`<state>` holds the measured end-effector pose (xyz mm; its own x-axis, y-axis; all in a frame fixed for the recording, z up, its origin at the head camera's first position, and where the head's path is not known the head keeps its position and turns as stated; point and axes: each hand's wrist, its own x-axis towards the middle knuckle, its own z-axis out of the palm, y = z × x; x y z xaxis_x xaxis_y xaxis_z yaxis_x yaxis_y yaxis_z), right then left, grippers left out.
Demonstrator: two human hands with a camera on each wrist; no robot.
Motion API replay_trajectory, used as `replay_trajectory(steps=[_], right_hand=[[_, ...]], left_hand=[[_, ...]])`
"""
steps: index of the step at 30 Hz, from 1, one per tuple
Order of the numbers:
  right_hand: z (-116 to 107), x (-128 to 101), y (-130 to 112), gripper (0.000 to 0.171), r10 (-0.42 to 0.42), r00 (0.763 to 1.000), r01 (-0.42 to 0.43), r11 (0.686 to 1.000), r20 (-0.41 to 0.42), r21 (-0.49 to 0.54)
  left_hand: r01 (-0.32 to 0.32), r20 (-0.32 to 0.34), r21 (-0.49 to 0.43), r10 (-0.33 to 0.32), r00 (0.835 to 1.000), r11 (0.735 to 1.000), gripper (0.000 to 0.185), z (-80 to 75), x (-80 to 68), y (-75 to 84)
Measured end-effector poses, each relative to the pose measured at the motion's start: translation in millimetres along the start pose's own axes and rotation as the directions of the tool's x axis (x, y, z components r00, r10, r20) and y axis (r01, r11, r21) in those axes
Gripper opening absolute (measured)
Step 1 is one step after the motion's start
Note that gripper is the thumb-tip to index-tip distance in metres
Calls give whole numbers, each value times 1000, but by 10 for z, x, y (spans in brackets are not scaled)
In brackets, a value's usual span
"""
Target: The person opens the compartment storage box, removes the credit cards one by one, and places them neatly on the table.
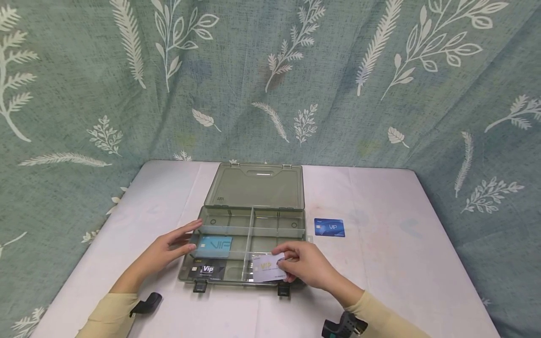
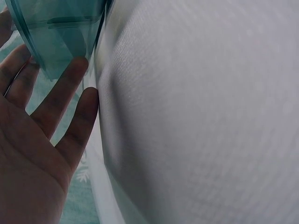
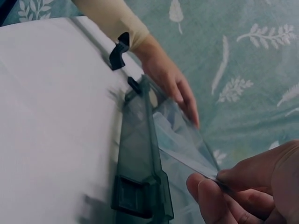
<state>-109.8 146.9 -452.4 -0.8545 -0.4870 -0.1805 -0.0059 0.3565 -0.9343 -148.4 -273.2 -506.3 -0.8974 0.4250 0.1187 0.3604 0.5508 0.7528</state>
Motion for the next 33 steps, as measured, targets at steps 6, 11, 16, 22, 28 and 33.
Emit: replay_trajectory(steps=[6,11,16,22,28,33], right_hand=[[-53,-28,16,28,-2,1000,2,1000,-13,7],[-127,-62,36,28,3,1000,-2,999,-24,34],[-206,-92,57,30,-8,999,11,997,-42,74],[-279,-127,60,30,-4,997,7,999,-74,46],[-350,-161,95,27,17,992,-20,1000,-121,-20],[-416,-187,146,27,32,987,-38,999,-156,-35]], left_hand=[[1,1,-2,-1,1000,1000,60,2,-5,-1],[1,1,-6,-1,1000,1000,60,3,-4,-2],[0,0,-4,0,1000,1000,60,2,-2,-10],[5,-2,4,-5,1000,1000,60,-1,-7,2],[-7,-6,-2,7,1000,1000,59,2,-3,1],[-10,-2,-12,10,1000,1000,59,1,-2,6]])
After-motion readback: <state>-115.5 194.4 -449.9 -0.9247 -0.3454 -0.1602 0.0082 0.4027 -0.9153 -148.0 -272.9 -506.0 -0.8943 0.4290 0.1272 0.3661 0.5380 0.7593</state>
